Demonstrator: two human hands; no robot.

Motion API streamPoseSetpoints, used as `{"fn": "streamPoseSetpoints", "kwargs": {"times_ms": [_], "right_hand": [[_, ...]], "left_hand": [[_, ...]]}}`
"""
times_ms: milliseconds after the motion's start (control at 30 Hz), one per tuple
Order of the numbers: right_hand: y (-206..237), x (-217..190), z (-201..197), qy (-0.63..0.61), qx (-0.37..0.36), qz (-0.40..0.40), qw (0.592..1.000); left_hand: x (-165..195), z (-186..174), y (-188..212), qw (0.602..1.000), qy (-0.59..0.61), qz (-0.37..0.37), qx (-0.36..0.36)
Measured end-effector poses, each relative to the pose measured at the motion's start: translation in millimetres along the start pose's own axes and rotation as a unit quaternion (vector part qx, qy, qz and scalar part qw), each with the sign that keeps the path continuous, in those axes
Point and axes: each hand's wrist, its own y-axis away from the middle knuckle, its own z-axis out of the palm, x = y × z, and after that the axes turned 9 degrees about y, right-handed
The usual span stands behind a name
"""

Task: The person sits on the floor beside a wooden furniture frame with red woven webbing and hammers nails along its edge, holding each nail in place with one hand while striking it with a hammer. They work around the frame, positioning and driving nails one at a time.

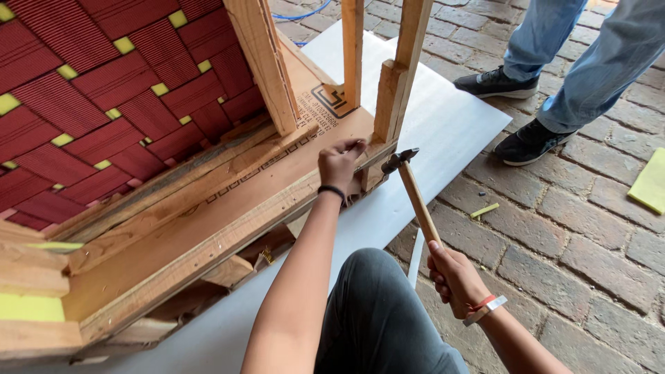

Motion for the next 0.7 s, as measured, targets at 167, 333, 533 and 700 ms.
{"fn": "streamPoseSetpoints", "kwargs": {"times_ms": [167,333,533,700], "right_hand": [[1.8,-8.7,-17.4,-0.002,0.003,-0.021,1.000],[1.2,-18.4,-26.5,0.069,0.006,-0.086,0.994],[-8.7,-51.5,-19.6,0.214,0.067,-0.150,0.963],[-5.7,-75.2,-20.1,0.257,0.072,-0.154,0.951]], "left_hand": [[-0.3,30.9,-30.7,0.986,-0.159,-0.029,-0.029],[-14.9,34.3,-34.4,0.980,-0.196,-0.020,-0.016],[-26.2,35.4,-32.7,0.968,-0.245,0.051,0.011],[-22.5,34.0,-33.5,0.976,-0.218,0.018,0.000]]}}
